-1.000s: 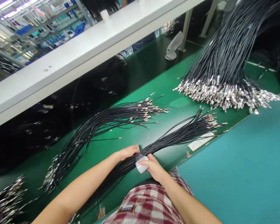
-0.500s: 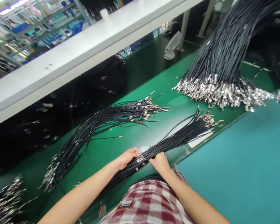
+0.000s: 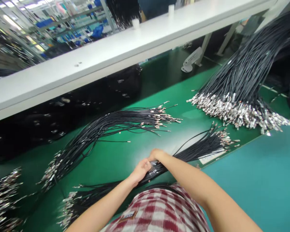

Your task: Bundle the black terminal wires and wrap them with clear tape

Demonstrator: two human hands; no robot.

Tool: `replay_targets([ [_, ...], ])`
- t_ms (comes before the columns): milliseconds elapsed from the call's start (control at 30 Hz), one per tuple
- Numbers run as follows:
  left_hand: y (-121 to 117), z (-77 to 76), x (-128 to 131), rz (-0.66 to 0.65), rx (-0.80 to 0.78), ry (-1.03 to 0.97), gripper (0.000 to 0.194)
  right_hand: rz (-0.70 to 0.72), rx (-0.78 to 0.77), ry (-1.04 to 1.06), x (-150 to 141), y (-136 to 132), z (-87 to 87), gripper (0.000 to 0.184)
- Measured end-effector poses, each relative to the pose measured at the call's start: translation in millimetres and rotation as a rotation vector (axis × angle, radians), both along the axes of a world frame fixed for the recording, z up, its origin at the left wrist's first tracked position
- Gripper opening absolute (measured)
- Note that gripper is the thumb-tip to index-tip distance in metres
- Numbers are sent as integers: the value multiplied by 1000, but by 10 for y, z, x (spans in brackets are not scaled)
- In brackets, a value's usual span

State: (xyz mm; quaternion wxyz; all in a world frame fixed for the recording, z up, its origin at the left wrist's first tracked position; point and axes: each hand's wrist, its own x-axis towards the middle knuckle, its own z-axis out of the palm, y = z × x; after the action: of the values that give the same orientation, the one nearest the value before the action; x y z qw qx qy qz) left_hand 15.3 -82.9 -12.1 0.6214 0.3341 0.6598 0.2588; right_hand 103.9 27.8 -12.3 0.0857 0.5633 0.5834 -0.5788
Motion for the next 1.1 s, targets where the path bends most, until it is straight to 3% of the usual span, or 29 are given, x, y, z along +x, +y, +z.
replay_targets([
  [133,-151,-51,35,-25,91,57,31,-10,-130,-12,154,-48,-21,40],
  [233,-140,-59,19,19,29,-16,27,-174,-215,153,285,101,165,61],
  [300,-36,-9,-43,57,-59,-96,22,-306,-234,332,341,142,365,63],
  [367,136,83,-141,44,-148,-203,17,-348,-113,503,411,40,569,56],
  [467,457,222,-306,-10,-234,-269,15,-138,308,638,573,-379,734,50],
  [533,647,274,-395,-26,-251,-240,17,-35,568,671,681,-737,672,57],
  [633,806,283,-472,-100,-293,-295,10,-116,792,675,759,-1168,333,56],
  [733,818,233,-504,-175,-447,-346,3,-114,942,606,733,-1336,-85,47],
  [833,745,160,-538,-269,-651,-444,19,-32,1087,523,701,-1342,-346,50],
  [967,589,23,-591,-412,-790,-708,36,-44,1170,521,697,-1376,-374,45],
  [1100,373,-180,-563,-354,-748,-812,42,-182,1182,521,708,-1456,-222,21],
])
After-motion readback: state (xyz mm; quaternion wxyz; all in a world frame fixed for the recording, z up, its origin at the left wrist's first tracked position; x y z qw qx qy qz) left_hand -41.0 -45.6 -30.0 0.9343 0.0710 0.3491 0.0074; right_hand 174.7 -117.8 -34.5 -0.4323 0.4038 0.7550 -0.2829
